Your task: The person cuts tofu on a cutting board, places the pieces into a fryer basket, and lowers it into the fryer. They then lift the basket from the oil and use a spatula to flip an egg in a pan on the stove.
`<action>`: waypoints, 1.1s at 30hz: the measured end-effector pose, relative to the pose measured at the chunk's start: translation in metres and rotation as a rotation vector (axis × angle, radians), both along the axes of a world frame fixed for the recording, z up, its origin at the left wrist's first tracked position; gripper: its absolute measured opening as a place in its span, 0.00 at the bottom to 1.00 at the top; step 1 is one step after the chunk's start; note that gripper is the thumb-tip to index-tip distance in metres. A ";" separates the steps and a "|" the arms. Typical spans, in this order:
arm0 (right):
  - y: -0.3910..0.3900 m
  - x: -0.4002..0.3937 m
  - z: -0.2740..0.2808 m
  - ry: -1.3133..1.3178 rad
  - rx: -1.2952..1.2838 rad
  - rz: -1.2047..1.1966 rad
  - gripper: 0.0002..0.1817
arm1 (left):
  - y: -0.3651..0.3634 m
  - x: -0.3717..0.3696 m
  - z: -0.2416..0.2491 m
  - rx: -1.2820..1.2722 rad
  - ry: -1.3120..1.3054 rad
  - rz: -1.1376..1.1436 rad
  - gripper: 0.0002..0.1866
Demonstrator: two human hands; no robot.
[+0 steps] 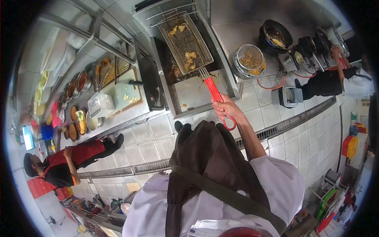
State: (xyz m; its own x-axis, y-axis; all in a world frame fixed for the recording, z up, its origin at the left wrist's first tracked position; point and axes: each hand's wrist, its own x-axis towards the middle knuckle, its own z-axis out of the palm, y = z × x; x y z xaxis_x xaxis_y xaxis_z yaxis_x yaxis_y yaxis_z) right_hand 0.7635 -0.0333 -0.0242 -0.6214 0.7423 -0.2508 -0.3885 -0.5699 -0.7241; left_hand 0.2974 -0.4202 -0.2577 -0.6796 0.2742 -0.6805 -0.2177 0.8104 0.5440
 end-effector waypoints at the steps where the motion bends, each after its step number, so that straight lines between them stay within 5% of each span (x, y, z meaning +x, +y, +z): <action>1: 0.000 0.000 0.002 0.011 0.021 0.002 0.07 | 0.002 0.000 0.000 0.001 0.002 -0.005 0.20; 20: 0.026 -0.020 0.112 0.072 -0.061 -0.090 0.05 | 0.064 -0.015 -0.021 0.058 -0.038 -0.053 0.17; 33: 0.043 -0.015 0.096 0.013 0.060 -0.102 0.12 | 0.042 0.003 -0.041 0.041 -0.164 0.020 0.16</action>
State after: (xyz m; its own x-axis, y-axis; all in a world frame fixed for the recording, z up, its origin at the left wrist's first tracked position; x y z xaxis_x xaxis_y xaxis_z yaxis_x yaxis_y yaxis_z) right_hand 0.7481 0.0099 0.0718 -0.5447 0.8151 -0.1969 -0.4514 -0.4829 -0.7503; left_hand 0.3005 -0.3780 -0.2989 -0.5661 0.2914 -0.7711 -0.3223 0.7827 0.5324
